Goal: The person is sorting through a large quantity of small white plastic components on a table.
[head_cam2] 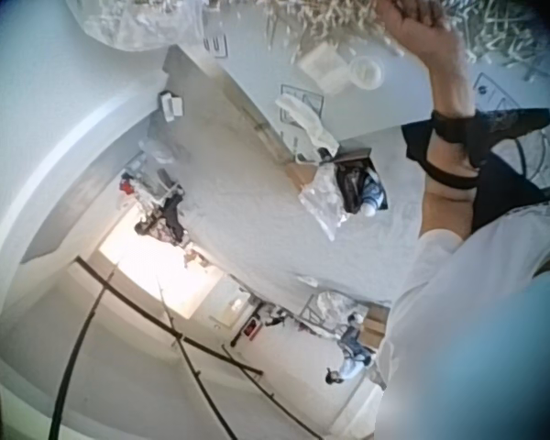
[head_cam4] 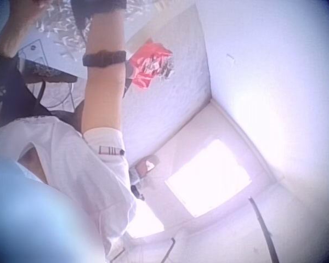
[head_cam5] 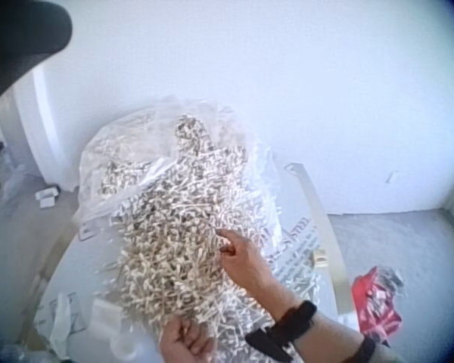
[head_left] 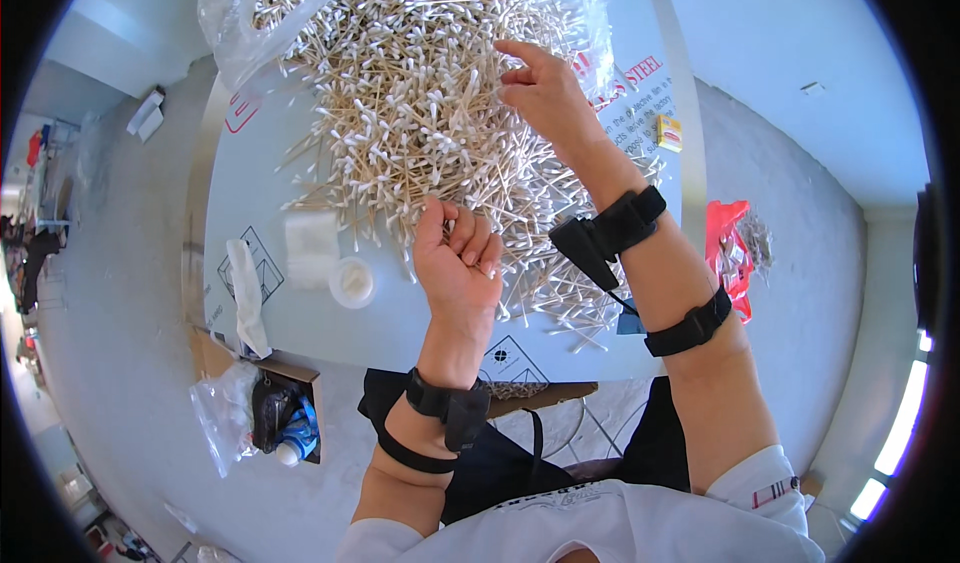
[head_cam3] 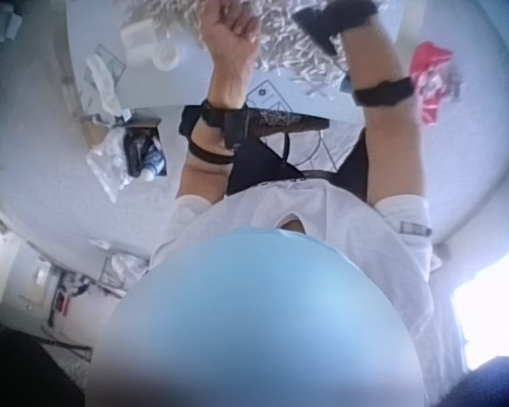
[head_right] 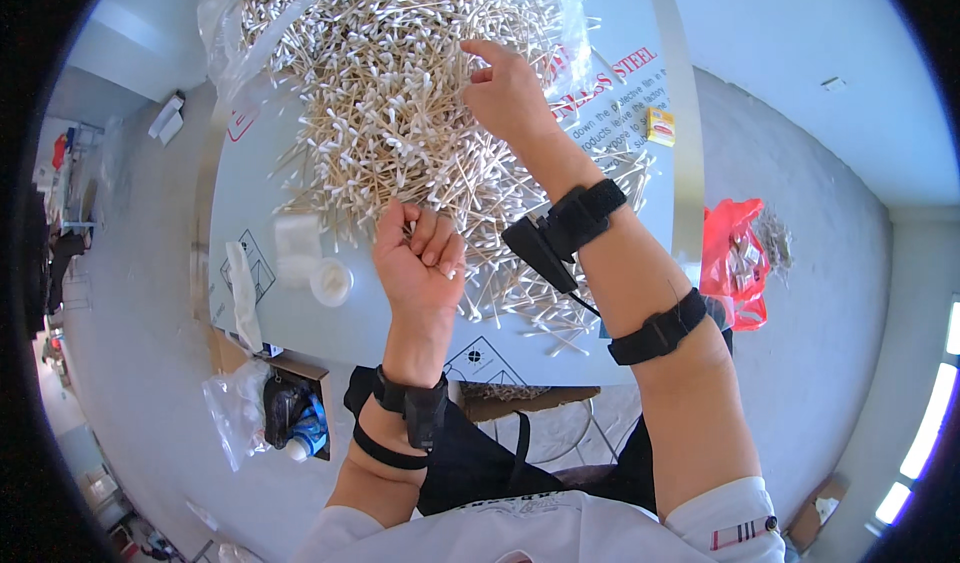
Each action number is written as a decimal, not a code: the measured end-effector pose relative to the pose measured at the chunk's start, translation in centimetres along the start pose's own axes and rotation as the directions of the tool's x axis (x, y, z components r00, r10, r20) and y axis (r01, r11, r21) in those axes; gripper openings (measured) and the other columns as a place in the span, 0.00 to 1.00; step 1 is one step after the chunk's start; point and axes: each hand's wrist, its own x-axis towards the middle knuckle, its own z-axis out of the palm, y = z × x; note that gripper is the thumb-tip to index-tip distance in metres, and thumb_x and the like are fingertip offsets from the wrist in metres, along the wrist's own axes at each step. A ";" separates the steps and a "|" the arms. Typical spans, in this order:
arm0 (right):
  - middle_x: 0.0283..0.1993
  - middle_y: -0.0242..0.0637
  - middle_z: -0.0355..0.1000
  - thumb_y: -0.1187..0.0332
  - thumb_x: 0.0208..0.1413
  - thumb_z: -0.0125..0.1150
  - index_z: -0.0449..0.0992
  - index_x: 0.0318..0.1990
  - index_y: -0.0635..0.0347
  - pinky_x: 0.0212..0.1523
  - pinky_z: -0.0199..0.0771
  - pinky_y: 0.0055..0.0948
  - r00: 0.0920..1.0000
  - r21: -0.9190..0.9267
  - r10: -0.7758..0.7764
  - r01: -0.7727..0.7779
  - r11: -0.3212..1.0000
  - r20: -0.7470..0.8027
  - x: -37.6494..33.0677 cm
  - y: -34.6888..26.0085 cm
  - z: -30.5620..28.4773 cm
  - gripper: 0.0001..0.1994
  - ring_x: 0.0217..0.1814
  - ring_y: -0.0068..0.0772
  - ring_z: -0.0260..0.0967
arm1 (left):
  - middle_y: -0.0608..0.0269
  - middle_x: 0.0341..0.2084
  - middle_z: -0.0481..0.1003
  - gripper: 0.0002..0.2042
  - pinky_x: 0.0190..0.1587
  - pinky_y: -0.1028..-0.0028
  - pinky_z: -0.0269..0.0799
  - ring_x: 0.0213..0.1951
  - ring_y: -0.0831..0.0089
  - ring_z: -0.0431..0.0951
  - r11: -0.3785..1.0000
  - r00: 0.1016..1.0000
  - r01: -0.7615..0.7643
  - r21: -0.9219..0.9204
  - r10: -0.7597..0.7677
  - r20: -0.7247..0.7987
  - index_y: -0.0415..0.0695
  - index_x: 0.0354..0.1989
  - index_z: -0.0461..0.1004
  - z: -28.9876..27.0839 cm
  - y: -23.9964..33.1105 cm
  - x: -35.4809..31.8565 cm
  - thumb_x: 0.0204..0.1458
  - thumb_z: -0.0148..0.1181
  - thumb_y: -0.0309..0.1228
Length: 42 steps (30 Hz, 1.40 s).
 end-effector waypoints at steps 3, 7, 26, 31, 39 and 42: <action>0.42 0.40 0.70 0.75 0.42 0.59 0.68 0.54 0.49 0.41 0.68 0.25 0.995 -0.138 -0.085 0.092 0.986 0.057 0.5 0.2 0.3 0.27 0.39 0.28 0.67 | 0.73 0.10 0.50 0.15 0.10 0.80 0.48 0.12 0.81 0.49 0.999 0.999 0.033 -0.008 -0.033 0.022 0.45 0.21 0.64 -0.2 -0.2 0.2 0.59 0.44 0.38; 0.42 0.38 0.70 0.75 0.40 0.59 0.68 0.54 0.45 0.41 0.69 0.26 0.970 -0.274 -0.170 0.213 0.938 0.173 0.8 0.9 0.7 0.29 0.39 0.31 0.67 | 0.73 0.10 0.50 0.15 0.10 0.81 0.48 0.12 0.82 0.49 0.997 0.997 0.068 -0.025 -0.068 0.023 0.45 0.21 0.64 -0.5 -0.3 0.5 0.59 0.44 0.38; 0.20 0.30 0.70 0.72 0.43 0.63 0.76 0.29 0.66 0.24 0.63 0.18 0.995 0.195 -0.008 0.027 0.980 -0.096 -4.4 -0.9 -0.2 0.06 0.23 0.15 0.62 | 0.74 0.10 0.50 0.12 0.12 0.81 0.45 0.12 0.83 0.48 0.999 0.999 -0.023 0.035 0.022 0.029 0.46 0.22 0.62 0.4 -0.2 -0.3 0.56 0.47 0.35; 0.19 0.30 0.69 0.71 0.46 0.63 0.75 0.27 0.66 0.23 0.62 0.18 0.988 0.164 -0.091 0.112 0.980 -0.129 -4.5 -1.4 0.2 0.07 0.22 0.15 0.61 | 0.73 0.11 0.50 0.12 0.10 0.81 0.48 0.12 0.82 0.50 0.991 0.985 0.132 -0.019 -0.129 0.111 0.44 0.23 0.64 0.1 -0.4 0.0 0.56 0.48 0.35; 0.25 0.31 0.71 0.78 0.45 0.61 0.73 0.28 0.64 0.29 0.66 0.17 0.923 -0.141 -0.296 0.268 0.953 -0.245 -12.2 -3.9 -1.2 0.03 0.27 0.16 0.66 | 0.73 0.11 0.51 0.13 0.11 0.81 0.47 0.13 0.82 0.51 0.969 0.941 0.248 0.009 -0.243 0.234 0.46 0.25 0.67 0.4 -0.7 -0.5 0.56 0.49 0.40; 0.29 0.35 0.72 0.79 0.42 0.62 0.73 0.28 0.62 0.29 0.69 0.23 0.895 -0.190 -0.423 0.395 0.899 -0.142 -14.0 -2.6 -0.4 0.05 0.28 0.27 0.69 | 0.73 0.11 0.52 0.13 0.11 0.82 0.48 0.13 0.83 0.51 0.974 0.960 0.216 0.063 -0.223 0.167 0.46 0.26 0.67 0.6 -1.1 -0.8 0.57 0.48 0.42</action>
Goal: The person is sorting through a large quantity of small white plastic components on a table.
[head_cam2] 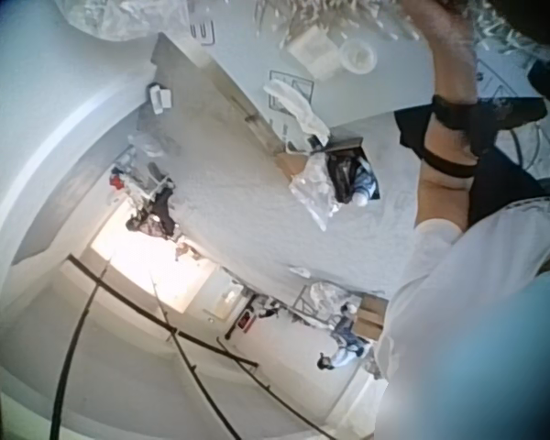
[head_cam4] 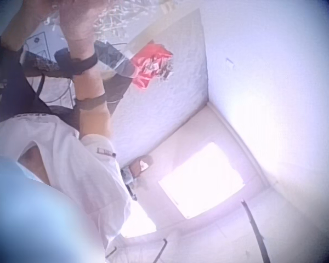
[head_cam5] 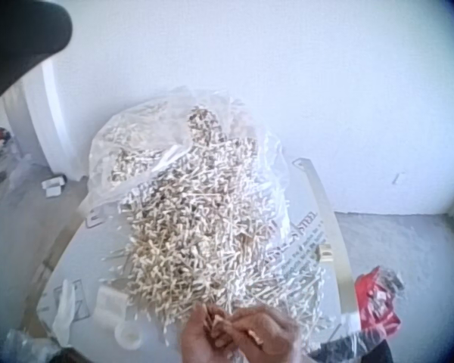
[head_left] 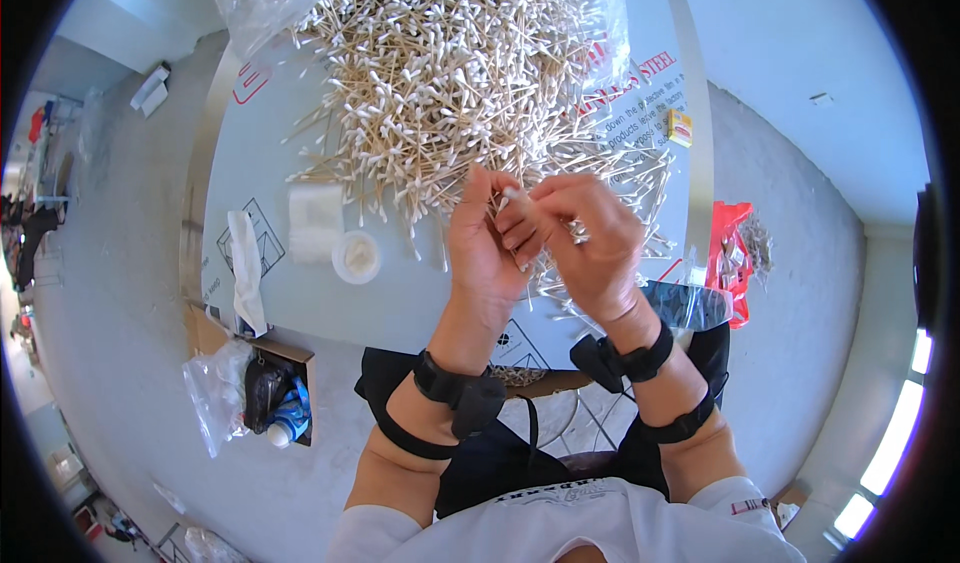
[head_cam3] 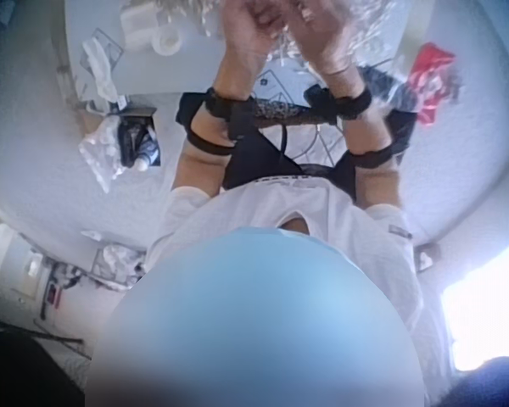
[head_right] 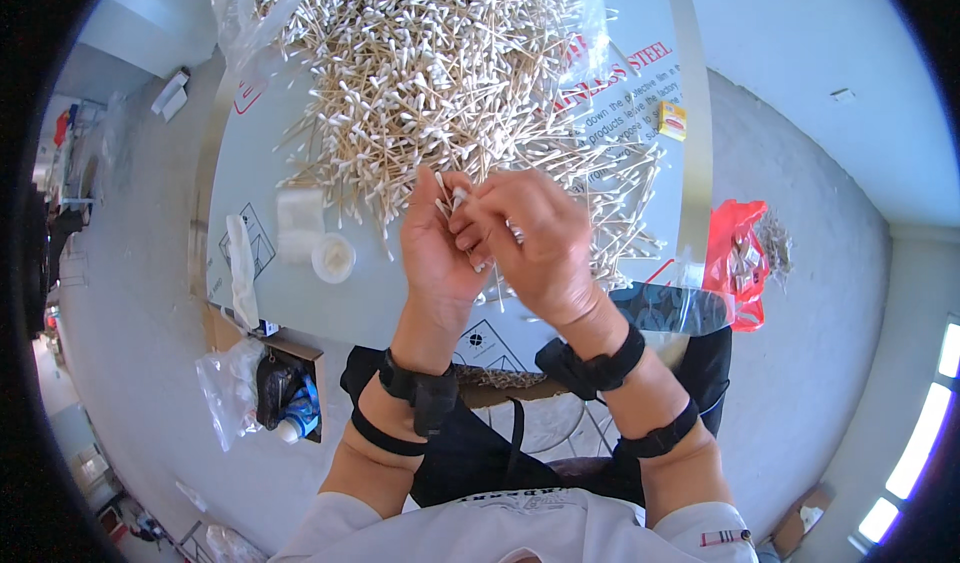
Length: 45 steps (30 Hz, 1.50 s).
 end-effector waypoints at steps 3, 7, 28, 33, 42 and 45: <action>0.32 0.38 0.71 0.79 0.39 0.61 0.73 0.28 0.61 0.30 0.71 0.30 0.984 0.006 -0.157 0.157 0.988 0.087 -0.9 0.4 0.6 0.06 0.30 0.37 0.70 | 0.73 0.12 0.52 0.15 0.11 0.82 0.49 0.13 0.84 0.51 0.988 0.983 -0.127 0.091 0.138 -0.122 0.46 0.25 0.65 -0.4 -1.1 1.0 0.57 0.46 0.43; 0.33 0.39 0.70 0.79 0.39 0.60 0.73 0.30 0.63 0.32 0.71 0.32 0.992 0.042 -0.092 0.089 0.995 0.083 0.1 0.9 0.6 0.07 0.33 0.41 0.70 | 0.72 0.12 0.52 0.18 0.10 0.82 0.49 0.13 0.83 0.52 0.998 0.998 -0.052 0.040 0.053 -0.032 0.47 0.21 0.59 -0.3 0.0 0.2 0.58 0.45 0.46; 0.41 0.43 0.71 0.78 0.37 0.62 0.74 0.34 0.65 0.41 0.70 0.34 0.956 0.003 0.065 -0.069 0.998 0.285 1.7 3.6 -0.5 0.12 0.41 0.45 0.70 | 0.73 0.09 0.53 0.20 0.08 0.85 0.45 0.10 0.84 0.53 0.996 0.986 -0.043 0.084 0.028 0.164 0.49 0.19 0.59 0.0 0.4 0.0 0.53 0.51 0.50; 0.44 0.43 0.70 0.77 0.35 0.64 0.74 0.36 0.63 0.46 0.69 0.34 0.915 -0.073 -0.029 0.064 0.995 0.402 1.8 3.5 -2.1 0.15 0.47 0.45 0.67 | 0.72 0.10 0.55 0.19 0.08 0.85 0.47 0.10 0.84 0.55 0.998 0.976 -0.046 0.048 0.035 0.216 0.48 0.20 0.60 0.4 0.8 -0.2 0.53 0.50 0.49; 0.50 0.42 0.68 0.78 0.37 0.64 0.75 0.39 0.61 0.55 0.62 0.35 0.931 -0.061 0.083 -0.066 0.996 0.355 3.0 3.5 -2.9 0.16 0.55 0.42 0.64 | 0.74 0.10 0.53 0.17 0.08 0.85 0.48 0.11 0.85 0.52 0.990 0.968 -0.139 0.014 0.133 0.214 0.49 0.21 0.61 0.1 1.9 0.0 0.54 0.50 0.47; 0.48 0.43 0.69 0.74 0.42 0.63 0.75 0.40 0.62 0.53 0.64 0.34 0.955 -0.090 0.040 -0.014 0.996 0.293 4.1 3.8 -1.4 0.14 0.53 0.42 0.65 | 0.75 0.10 0.53 0.16 0.08 0.85 0.48 0.11 0.85 0.53 0.987 0.964 -0.163 0.003 0.158 0.214 0.49 0.21 0.62 0.1 1.9 0.1 0.55 0.50 0.45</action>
